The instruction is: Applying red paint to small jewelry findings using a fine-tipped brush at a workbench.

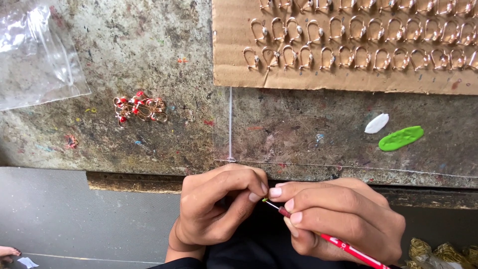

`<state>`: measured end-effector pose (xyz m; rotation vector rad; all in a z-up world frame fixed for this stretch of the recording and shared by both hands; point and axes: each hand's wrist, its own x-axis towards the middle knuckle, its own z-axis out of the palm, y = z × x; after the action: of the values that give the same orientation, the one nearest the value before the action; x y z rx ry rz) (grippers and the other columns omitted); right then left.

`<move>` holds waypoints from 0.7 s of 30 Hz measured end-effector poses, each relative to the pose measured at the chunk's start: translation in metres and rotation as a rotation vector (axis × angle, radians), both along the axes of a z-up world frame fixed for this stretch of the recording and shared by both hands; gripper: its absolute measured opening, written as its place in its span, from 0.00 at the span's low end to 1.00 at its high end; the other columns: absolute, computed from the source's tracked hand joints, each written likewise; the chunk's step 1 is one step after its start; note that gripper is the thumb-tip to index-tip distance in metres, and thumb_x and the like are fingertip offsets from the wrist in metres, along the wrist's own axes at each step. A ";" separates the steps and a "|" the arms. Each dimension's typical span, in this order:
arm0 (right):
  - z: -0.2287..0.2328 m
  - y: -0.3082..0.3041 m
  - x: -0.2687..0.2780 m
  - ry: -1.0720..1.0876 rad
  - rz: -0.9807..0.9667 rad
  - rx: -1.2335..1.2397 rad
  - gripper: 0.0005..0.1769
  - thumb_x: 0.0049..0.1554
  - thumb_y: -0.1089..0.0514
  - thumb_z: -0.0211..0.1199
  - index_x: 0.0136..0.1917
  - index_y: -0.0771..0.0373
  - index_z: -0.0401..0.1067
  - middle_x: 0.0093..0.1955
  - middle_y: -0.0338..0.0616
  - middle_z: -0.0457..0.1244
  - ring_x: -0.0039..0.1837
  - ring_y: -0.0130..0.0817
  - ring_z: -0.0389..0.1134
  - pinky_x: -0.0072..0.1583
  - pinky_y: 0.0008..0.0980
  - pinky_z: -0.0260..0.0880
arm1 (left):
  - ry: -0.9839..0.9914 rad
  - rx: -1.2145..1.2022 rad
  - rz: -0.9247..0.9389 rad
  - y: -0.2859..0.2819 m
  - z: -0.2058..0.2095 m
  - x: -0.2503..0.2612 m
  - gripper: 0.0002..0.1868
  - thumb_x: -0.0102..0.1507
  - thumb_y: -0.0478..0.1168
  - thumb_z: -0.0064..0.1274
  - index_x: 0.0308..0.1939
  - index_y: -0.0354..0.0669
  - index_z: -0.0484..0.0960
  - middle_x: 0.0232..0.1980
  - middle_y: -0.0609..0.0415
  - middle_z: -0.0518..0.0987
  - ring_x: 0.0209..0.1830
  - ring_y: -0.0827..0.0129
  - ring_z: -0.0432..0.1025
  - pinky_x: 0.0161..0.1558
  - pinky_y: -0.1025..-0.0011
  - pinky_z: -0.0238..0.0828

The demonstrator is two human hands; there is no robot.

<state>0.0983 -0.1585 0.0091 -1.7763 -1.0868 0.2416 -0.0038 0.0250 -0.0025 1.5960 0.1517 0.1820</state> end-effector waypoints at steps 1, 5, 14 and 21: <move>0.000 0.001 -0.001 0.000 0.000 -0.001 0.04 0.56 0.56 0.64 0.44 0.56 0.71 0.43 0.37 0.72 0.49 0.32 0.84 0.48 0.18 0.81 | 0.000 -0.001 0.000 0.000 0.000 0.000 0.04 0.68 0.27 0.46 0.38 0.31 0.75 0.36 0.45 0.79 0.35 0.59 0.80 0.41 0.72 0.80; -0.001 0.003 -0.001 -0.007 -0.029 0.023 0.04 0.56 0.57 0.64 0.43 0.57 0.71 0.41 0.36 0.71 0.47 0.31 0.84 0.47 0.17 0.81 | -0.002 -0.001 -0.004 0.001 0.000 0.000 0.04 0.68 0.27 0.45 0.38 0.31 0.75 0.36 0.45 0.79 0.35 0.59 0.80 0.42 0.72 0.80; -0.004 0.006 -0.006 -0.011 -0.094 0.034 0.03 0.55 0.57 0.63 0.41 0.56 0.71 0.40 0.35 0.71 0.44 0.30 0.83 0.45 0.16 0.80 | 0.010 -0.014 -0.011 0.001 -0.001 -0.001 0.05 0.68 0.27 0.45 0.38 0.31 0.75 0.36 0.45 0.79 0.35 0.59 0.79 0.42 0.72 0.79; -0.004 0.008 -0.007 -0.009 -0.115 0.035 0.03 0.55 0.57 0.63 0.40 0.55 0.71 0.40 0.35 0.71 0.43 0.30 0.83 0.45 0.16 0.80 | 0.020 -0.022 -0.023 0.002 -0.001 -0.001 0.05 0.68 0.28 0.45 0.38 0.32 0.75 0.36 0.45 0.79 0.36 0.59 0.79 0.42 0.72 0.79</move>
<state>0.0916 -0.1509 0.0052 -1.8030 -0.9850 0.1436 -0.0048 0.0266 -0.0035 1.5776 0.1499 0.1464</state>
